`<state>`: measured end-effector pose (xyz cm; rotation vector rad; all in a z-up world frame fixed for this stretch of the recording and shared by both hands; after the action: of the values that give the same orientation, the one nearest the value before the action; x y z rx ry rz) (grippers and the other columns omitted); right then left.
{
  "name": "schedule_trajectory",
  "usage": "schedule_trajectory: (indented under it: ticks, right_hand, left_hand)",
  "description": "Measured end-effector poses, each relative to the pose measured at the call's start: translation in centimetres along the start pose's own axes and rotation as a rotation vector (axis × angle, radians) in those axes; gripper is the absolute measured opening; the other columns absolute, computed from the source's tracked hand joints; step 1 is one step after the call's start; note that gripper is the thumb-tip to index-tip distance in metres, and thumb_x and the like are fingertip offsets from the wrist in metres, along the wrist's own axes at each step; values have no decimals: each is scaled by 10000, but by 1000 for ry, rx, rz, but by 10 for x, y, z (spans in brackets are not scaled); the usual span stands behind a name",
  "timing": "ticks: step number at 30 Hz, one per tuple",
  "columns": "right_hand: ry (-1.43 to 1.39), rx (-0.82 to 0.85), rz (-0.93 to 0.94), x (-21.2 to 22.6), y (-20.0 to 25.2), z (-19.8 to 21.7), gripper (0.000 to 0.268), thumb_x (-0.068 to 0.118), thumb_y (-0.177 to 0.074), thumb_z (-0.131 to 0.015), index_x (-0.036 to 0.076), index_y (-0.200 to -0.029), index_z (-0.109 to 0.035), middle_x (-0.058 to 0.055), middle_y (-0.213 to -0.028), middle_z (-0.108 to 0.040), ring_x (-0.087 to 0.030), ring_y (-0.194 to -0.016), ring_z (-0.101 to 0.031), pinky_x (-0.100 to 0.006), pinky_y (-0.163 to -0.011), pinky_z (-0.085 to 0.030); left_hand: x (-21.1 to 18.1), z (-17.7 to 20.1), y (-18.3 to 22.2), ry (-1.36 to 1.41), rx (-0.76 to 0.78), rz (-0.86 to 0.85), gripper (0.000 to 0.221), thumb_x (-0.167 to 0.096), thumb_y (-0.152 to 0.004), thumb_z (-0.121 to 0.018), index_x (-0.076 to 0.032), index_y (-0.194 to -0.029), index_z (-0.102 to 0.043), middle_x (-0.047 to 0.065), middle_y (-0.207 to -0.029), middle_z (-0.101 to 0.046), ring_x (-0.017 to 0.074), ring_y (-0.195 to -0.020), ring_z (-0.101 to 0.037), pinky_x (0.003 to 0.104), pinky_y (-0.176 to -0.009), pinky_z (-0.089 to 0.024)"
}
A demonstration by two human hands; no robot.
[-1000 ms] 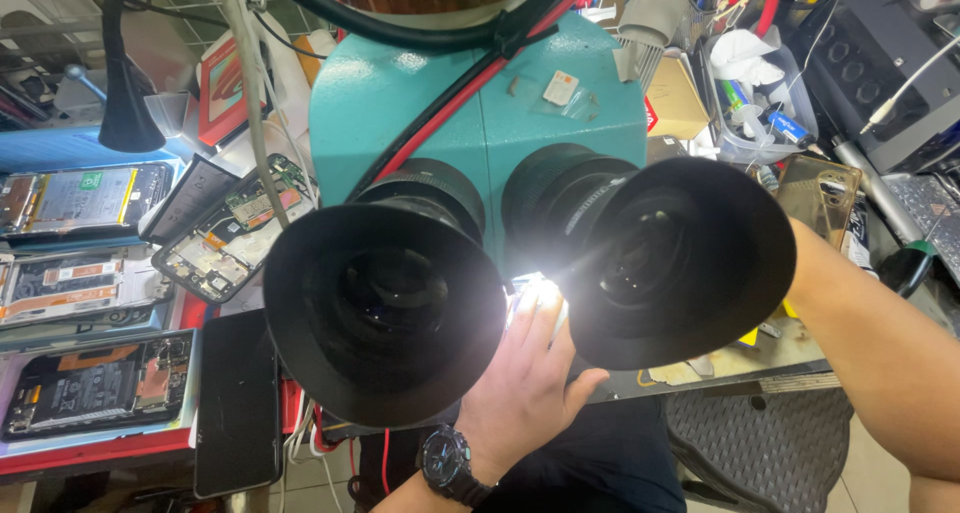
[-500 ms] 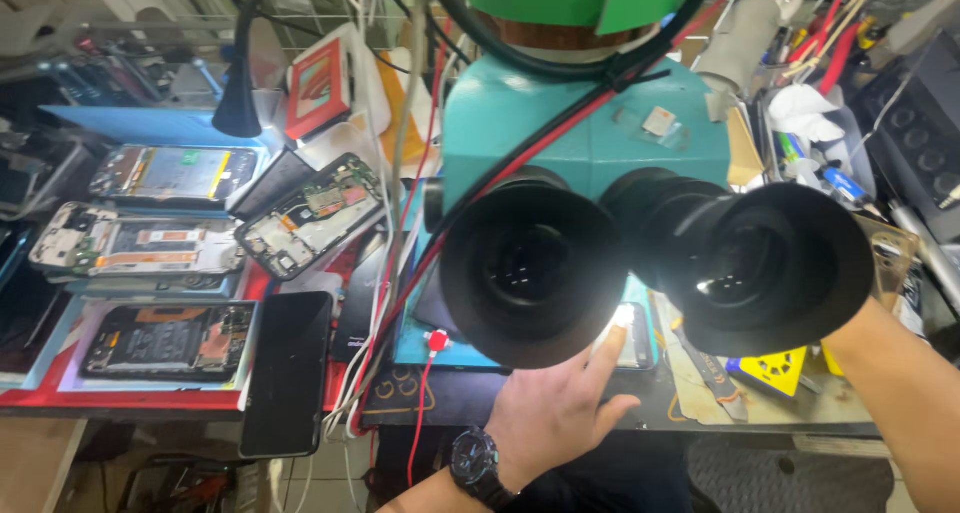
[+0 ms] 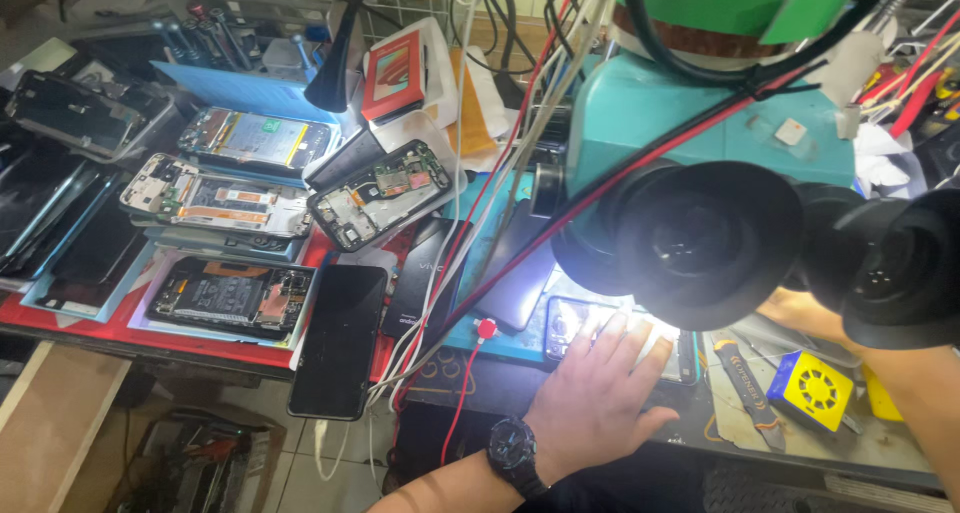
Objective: The person inserts a SIM tray into a smartphone, places the phone on a workspace, and kemudian wipes the back camera lens area with a cloth.
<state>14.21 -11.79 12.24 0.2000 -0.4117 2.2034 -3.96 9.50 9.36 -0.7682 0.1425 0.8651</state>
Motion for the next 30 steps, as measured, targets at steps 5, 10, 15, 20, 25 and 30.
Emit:
schedule_trajectory:
  ticks: [5, 10, 15, 20, 25, 30]
  right_hand:
    - [41, 91, 80, 41, -8, -29, 354, 318, -752, -810, 91, -1015, -741, -45, -994, -753, -184, -937, -654, -358, -872, -516]
    - [51, 118, 128, 71, -4, -43, 351, 327, -753, -809, 94, -1008, -744, -43, -988, -756, -183, -934, -654, -358, -870, -516]
    - [-6, 175, -99, 73, 1, -52, 316, 340, -756, -835, 121, -969, -754, -14, -951, -757, -162, -913, -656, -345, -865, -534]
    - [96, 111, 107, 57, 6, -57, 329, 297, -762, -834, 125, -1028, -745, -27, -1029, -752, -189, -956, -672, -367, -920, -499]
    - [116, 117, 111, -9, 15, -54, 342, 235, -762, -814, 102, -1067, -736, -57, -1074, -740, -205, -984, -672, -366, -922, -498]
    - [109, -23, -37, -53, 22, -25, 330, 220, -760, -816, 96, -1056, -739, -56, -1056, -743, -199, -969, -675, -361, -908, -504]
  left_hand:
    - [15, 20, 23, 3, 5, 1, 761, -434, -858, -744, 7, -1439, -528, 217, -1447, -549, 410, -1441, -464, 540, -1222, -358]
    - [29, 31, 41, 4, -9, 2, 764, -440, -844, -748, -2, -1430, -531, 211, -1416, -558, 410, -1432, -461, 554, -1204, -355]
    - [34, 40, 54, 12, -15, 2, 768, -438, -854, -744, 0, -1445, -524, 213, -1427, -555, 408, -1444, -455, 551, -1213, -354]
    - [39, 22, 47, 17, 9, 14, 757, -437, -854, -739, -4, -1437, -526, 213, -1417, -554, 414, -1435, -449, 569, -1197, -343]
    - [38, -14, 18, 15, 19, 12, 752, -434, -857, -731, -1, -1435, -520, 214, -1444, -549, 408, -1397, -471, 558, -1190, -356]
    - [28, -36, -11, 75, 53, 33, 697, -389, -849, -751, 5, -1389, -553, 213, -1416, -562, 395, -1366, -496, 516, -1143, -389]
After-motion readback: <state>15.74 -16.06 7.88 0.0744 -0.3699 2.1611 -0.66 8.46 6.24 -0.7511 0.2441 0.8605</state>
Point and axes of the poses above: each hand's wrist, its own y-axis away from the middle knuckle, its own z-axis out of the back of the hand, x = y × z, the point moved 7 cm from there along -y, towards the middle knuckle
